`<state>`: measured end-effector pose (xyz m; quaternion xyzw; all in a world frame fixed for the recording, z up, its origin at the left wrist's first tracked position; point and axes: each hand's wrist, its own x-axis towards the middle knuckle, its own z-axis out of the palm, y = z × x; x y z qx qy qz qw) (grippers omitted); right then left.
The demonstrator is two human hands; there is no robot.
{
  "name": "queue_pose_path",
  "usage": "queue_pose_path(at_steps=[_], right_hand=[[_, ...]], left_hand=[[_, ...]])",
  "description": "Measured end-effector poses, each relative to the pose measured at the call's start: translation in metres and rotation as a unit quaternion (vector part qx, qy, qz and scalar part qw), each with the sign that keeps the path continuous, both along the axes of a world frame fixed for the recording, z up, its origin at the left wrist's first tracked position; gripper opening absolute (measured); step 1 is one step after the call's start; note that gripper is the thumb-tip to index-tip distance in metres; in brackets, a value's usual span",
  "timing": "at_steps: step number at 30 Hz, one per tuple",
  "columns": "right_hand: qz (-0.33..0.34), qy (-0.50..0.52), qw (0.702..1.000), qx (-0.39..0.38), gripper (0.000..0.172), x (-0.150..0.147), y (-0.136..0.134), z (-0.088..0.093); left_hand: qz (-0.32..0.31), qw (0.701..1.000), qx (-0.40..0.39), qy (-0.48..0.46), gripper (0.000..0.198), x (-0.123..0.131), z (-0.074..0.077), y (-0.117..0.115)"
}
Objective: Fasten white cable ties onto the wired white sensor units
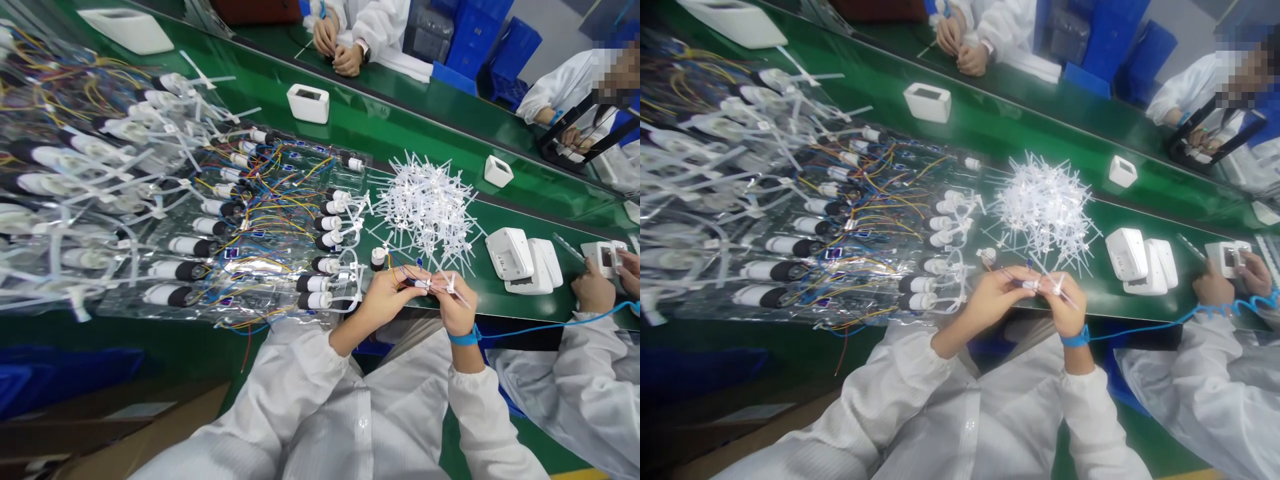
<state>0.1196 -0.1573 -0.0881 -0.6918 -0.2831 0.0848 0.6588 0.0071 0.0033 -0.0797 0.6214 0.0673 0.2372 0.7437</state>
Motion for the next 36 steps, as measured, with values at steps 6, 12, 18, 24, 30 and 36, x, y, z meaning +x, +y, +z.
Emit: queue_pose_path(at_steps=[6, 12, 18, 24, 30, 36], right_hand=[[0.020, 0.010, 1.000, -0.005, 0.012, 0.003, 0.005, 0.003], [0.052, 0.074, 0.995, 0.049, 0.027, -0.001, 0.011, 0.008], [0.047, 0.190, 0.972, 0.131, 0.056, -0.004, 0.015, 0.010], [0.032, 0.229, 0.959, 0.164, 0.055, 0.001, 0.015, 0.014], [0.114, 0.291, 0.938, 0.151, 0.069, 0.010, 0.005, 0.021], [0.156, 0.290, 0.936, 0.127, 0.065, 0.012, 0.007, 0.019]], left_hand=[[0.005, 1.000, -0.011, 0.004, 0.018, 0.001, 0.000, 0.000], [0.017, 0.999, -0.016, -0.024, 0.021, 0.004, -0.002, -0.001], [0.056, 0.998, 0.015, -0.022, 0.020, 0.005, -0.010, -0.006], [0.054, 0.998, 0.018, -0.031, 0.022, 0.003, -0.010, -0.005], [0.016, 0.996, 0.030, -0.077, 0.016, 0.000, -0.004, -0.001], [0.043, 0.996, 0.060, -0.054, 0.011, 0.003, -0.007, -0.002]])
